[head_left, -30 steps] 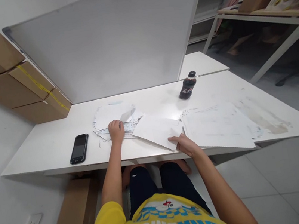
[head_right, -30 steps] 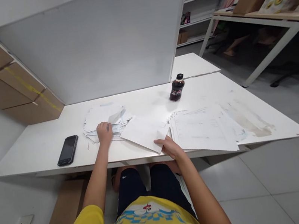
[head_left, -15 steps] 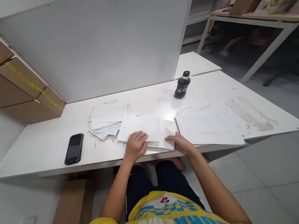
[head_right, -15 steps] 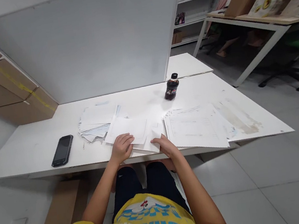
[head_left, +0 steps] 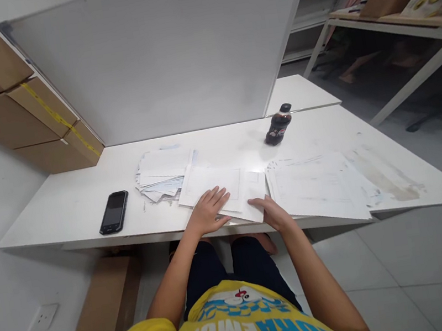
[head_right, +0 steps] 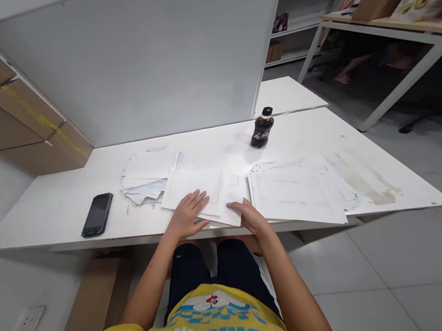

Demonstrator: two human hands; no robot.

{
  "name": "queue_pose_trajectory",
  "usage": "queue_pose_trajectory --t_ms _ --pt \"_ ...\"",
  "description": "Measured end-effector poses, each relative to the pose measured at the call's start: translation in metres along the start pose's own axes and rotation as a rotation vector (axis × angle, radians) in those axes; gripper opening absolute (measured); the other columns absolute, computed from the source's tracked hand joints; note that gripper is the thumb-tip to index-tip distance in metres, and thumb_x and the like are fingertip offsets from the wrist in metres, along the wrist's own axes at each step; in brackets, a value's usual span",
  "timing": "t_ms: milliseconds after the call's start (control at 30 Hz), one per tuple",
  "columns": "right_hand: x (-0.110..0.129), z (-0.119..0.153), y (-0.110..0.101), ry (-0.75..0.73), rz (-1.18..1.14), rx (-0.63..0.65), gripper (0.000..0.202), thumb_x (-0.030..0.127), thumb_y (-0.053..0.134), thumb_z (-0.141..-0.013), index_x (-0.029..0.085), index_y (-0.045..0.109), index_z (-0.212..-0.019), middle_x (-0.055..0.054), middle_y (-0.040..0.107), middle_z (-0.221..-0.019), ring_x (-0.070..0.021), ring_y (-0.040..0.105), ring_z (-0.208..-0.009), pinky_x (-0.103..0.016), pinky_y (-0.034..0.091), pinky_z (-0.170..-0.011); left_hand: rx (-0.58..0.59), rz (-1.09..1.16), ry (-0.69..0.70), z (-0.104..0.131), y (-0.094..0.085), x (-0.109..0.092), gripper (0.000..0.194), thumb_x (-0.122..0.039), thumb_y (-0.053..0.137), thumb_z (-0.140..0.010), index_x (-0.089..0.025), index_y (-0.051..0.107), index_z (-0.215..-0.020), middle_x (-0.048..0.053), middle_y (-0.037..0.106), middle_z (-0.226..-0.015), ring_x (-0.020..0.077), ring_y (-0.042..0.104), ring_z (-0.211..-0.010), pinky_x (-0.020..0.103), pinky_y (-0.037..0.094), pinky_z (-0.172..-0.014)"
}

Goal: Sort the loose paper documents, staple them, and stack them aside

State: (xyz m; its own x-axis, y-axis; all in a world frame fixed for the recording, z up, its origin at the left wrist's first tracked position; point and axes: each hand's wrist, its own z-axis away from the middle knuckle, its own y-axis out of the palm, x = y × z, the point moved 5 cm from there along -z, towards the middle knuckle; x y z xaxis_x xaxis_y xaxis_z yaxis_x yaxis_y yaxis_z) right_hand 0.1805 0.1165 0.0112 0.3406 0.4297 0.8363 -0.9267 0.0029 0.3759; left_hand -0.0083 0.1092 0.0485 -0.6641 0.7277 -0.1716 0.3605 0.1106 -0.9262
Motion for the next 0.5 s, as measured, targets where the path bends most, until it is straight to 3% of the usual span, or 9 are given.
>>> queue_pose_trajectory --t_ms 133,300,500 --pt "-0.007 -0.001 -0.009 -0.018 -0.046 -0.116 0.059 0.043 0.076 -0.071 0.026 0.059 -0.125 -0.007 0.067 -0.126 -0.0277 0.064 -0.114 -0.039 0.057 -0.092 0.001 -0.019 0.036 0.0 0.001 -0.001 0.061 -0.035 0.054 -0.091 -0.016 0.039 -0.147 0.013 0.046 -0.149 0.0295 0.033 -0.144 0.048 0.031 -0.116" --pt "-0.003 0.002 0.003 -0.135 0.035 0.039 0.058 0.044 0.076 -0.072 0.024 0.061 -0.123 -0.007 0.068 -0.125 -0.0277 0.063 -0.115 -0.039 0.055 -0.094 -0.024 -0.031 0.121 0.002 0.005 -0.008 0.054 -0.008 0.046 -0.087 -0.018 0.048 -0.14 0.012 0.051 -0.145 0.0261 0.035 -0.143 0.047 0.037 -0.114" --pt "-0.001 0.004 0.007 -0.144 0.105 0.077 0.061 0.045 0.076 -0.071 0.022 0.059 -0.126 -0.008 0.071 -0.118 -0.0285 0.065 -0.11 -0.04 0.054 -0.092 -0.077 -0.001 0.203 0.005 0.003 -0.014 0.046 -0.002 0.044 -0.089 -0.019 0.058 -0.129 0.012 0.06 -0.136 0.0219 0.042 -0.14 0.043 0.042 -0.112"
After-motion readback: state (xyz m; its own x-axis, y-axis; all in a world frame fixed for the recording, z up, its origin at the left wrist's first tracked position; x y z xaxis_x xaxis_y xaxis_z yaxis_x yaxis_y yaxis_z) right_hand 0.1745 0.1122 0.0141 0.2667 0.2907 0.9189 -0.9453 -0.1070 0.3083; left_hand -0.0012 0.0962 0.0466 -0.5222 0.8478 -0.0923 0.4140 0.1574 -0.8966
